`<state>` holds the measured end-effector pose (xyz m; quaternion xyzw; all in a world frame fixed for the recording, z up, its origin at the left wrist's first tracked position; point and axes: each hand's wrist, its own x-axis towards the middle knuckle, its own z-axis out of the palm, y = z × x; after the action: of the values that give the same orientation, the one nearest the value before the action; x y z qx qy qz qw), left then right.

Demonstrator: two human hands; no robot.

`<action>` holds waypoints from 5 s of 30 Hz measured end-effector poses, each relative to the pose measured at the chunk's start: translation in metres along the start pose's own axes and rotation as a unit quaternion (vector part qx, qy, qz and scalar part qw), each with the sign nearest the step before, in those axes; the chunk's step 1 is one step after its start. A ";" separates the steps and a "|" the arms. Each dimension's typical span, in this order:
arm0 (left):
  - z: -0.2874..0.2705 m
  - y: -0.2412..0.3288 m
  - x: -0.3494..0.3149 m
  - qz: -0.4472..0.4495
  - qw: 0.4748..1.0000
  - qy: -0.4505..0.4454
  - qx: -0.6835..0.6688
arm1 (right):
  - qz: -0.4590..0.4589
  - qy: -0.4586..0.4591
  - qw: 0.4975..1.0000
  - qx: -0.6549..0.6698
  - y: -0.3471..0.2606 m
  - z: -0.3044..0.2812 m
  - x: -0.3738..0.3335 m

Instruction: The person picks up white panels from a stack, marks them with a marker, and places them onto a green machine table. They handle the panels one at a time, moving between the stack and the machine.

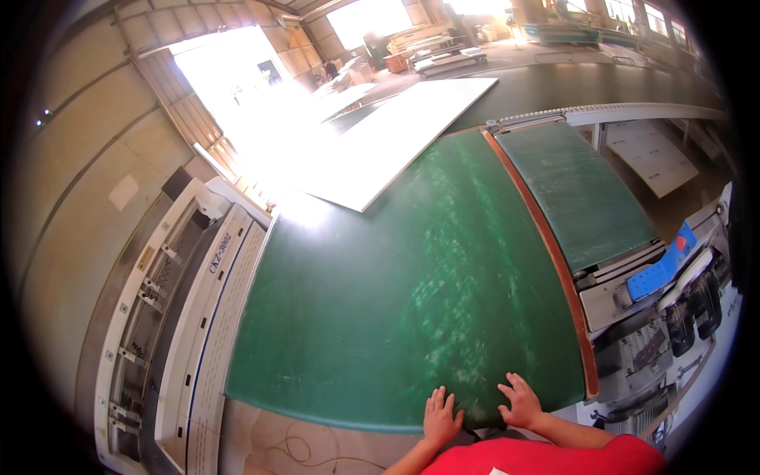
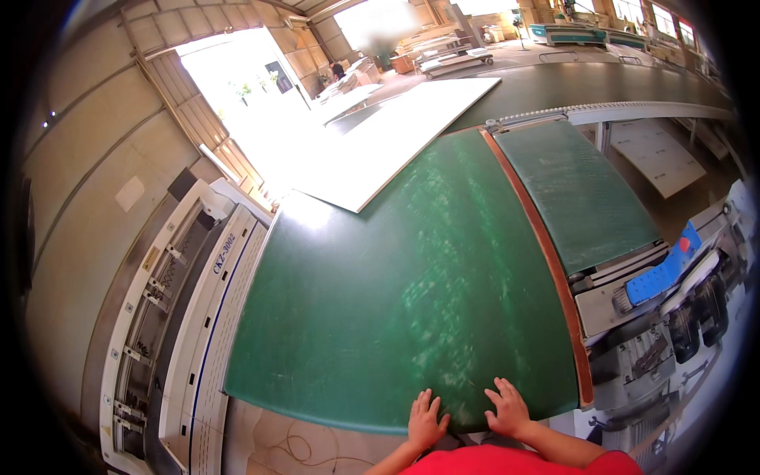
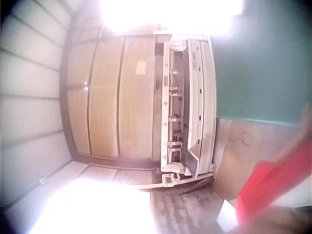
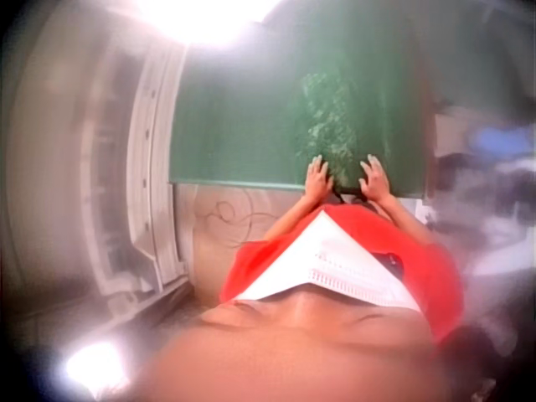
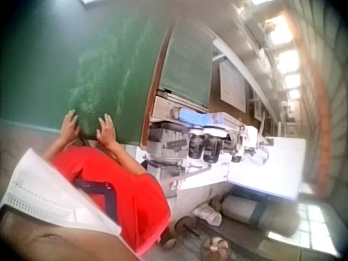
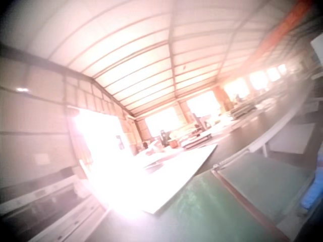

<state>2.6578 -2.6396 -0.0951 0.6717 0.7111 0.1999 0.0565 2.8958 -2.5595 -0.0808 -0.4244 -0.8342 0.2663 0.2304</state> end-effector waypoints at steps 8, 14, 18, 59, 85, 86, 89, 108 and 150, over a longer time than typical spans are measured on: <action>0.011 -0.004 -0.014 0.004 1.000 -0.008 0.021 | -0.031 -0.028 0.999 0.033 -0.009 0.001 -0.013; -0.002 -0.010 -0.014 0.044 0.998 -0.034 0.004 | -0.012 -0.048 0.996 0.069 -0.021 0.003 -0.017; -0.011 -0.024 -0.009 0.085 0.995 -0.047 -0.009 | 0.006 -0.051 0.997 0.065 -0.034 0.013 -0.024; -0.074 -0.216 -0.028 0.129 0.991 0.020 -0.036 | 0.123 -0.103 0.982 0.096 -0.192 0.145 -0.021; -0.066 -0.205 -0.023 0.130 0.990 0.020 -0.049 | 0.118 -0.110 0.981 0.104 -0.187 0.134 -0.009; -0.066 -0.204 -0.022 0.131 0.990 0.020 -0.048 | 0.113 -0.110 0.982 0.103 -0.184 0.136 -0.010; -0.063 -0.205 -0.019 0.138 0.989 0.017 -0.041 | 0.109 -0.106 0.983 0.105 -0.180 0.138 -0.009; -0.065 -0.199 -0.011 0.148 0.988 0.000 -0.045 | 0.118 -0.113 0.981 0.101 -0.182 0.138 -0.003; -0.061 -0.200 -0.013 0.163 0.984 -0.007 -0.066 | 0.139 -0.162 0.970 0.116 -0.191 0.135 0.008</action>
<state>2.4510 -2.6690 -0.1137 0.7747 0.5770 0.2484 0.0721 2.6977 -2.6814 -0.0589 -0.4575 -0.7570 0.4557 0.1002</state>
